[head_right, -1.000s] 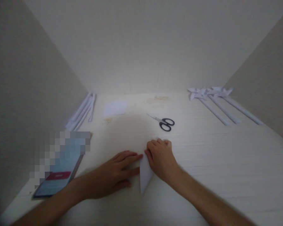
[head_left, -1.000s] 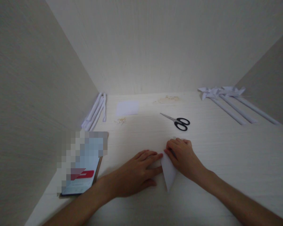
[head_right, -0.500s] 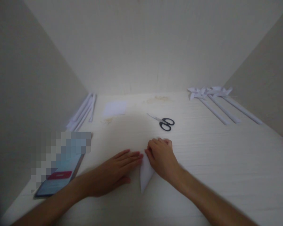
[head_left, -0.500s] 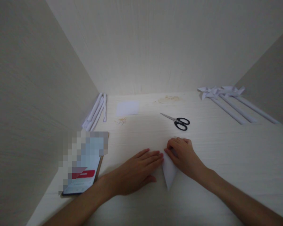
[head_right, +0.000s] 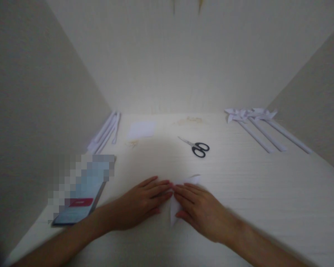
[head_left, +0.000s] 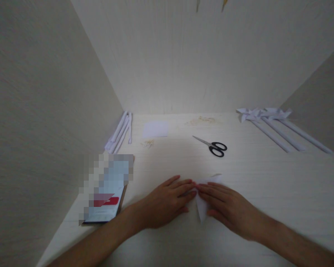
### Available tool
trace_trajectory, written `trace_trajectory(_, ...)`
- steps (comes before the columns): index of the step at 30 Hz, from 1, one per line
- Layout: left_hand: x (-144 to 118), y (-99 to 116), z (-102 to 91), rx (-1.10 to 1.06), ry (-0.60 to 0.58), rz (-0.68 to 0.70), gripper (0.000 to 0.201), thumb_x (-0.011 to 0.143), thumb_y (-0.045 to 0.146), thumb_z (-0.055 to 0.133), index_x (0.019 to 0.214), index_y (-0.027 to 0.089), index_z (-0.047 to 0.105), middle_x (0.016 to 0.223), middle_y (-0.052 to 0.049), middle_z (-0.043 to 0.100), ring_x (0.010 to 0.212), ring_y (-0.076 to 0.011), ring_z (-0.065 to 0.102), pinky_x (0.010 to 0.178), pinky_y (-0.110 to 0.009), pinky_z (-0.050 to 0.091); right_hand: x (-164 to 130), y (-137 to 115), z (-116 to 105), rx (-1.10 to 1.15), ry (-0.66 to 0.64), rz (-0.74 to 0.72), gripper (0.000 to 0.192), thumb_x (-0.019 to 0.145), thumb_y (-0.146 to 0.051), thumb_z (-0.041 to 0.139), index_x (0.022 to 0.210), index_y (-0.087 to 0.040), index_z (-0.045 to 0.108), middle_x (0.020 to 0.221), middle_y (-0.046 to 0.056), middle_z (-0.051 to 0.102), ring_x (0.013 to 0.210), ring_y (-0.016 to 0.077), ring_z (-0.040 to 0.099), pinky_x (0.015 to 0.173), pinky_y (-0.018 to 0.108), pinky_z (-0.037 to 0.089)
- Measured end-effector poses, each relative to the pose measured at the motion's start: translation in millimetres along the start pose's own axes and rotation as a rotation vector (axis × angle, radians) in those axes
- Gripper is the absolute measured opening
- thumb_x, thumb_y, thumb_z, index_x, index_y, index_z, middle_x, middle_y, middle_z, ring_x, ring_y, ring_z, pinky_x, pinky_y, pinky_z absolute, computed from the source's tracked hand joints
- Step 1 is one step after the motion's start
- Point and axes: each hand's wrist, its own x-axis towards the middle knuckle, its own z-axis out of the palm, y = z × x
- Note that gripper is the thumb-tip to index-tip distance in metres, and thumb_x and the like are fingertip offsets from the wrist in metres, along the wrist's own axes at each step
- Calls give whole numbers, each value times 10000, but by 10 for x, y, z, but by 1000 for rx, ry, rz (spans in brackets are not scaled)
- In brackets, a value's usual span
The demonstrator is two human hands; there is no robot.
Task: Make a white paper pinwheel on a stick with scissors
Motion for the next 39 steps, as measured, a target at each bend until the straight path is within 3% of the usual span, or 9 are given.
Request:
trace_trajectory(4, -6, 13, -5, -4, 24, -1, 411, 875, 280, 311, 1268, 162, 334, 1329, -62, 385, 1249, -148, 281, 1049, -349, 180, -110, 57, -28, 63, -148, -12, 473, 841, -308, 431, 1286, -160, 362, 1309, 79, 409, 1197, 174, 382, 999, 353, 340)
trace_trajectory(8, -12, 12, -2, -17, 44, -11, 406, 869, 283, 333, 1262, 180, 344, 1324, -54, 393, 1237, -145, 304, 1046, -353, 189, -115, 114, -86, 130, -248, -29, 520, 839, -356, 422, 1308, -159, 316, 1342, 72, 348, 1240, 167, 305, 1032, 328, 286)
trace_trajectory(16, 16, 14, 3, 1, 33, -29, 361, 873, 279, 321, 1210, 188, 412, 1322, -54, 397, 1209, -159, 351, 1004, -343, 258, -200, 78, -200, 183, -333, -110, 543, 841, -352, 424, 1330, -198, 245, 1355, 43, 314, 1243, 167, 290, 1043, 321, 260)
trace_trajectory(26, 22, 3, -2, 2, 43, -23, 344, 866, 274, 344, 1186, 187, 433, 1310, -53, 413, 1200, -162, 363, 1000, -355, 267, -184, -204, -334, 308, -455, -166, 514, 865, -315, 383, 1339, -207, 214, 1331, 21, 350, 1224, 138, 322, 1059, 277, 213)
trace_trajectory(33, 30, -5, -2, 4, 29, -22, 347, 871, 278, 327, 1188, 186, 434, 1312, -55, 411, 1203, -165, 360, 999, -362, 269, -279, -189, -255, 322, -414, -104, 617, 811, -383, 464, 1343, -182, 224, 1359, 34, 311, 1234, 154, 313, 1079, 305, 158)
trace_trajectory(39, 36, -5, 8, 7, 31, -21, 352, 875, 273, 315, 1198, 190, 427, 1317, -44, 406, 1206, -163, 355, 1004, -363, 263, -353, -165, -112, 187, -277, 35, 502, 781, -426, 483, 1214, -173, 450, 1360, 82, 332, 1249, 208, 290, 1073, 423, 116)
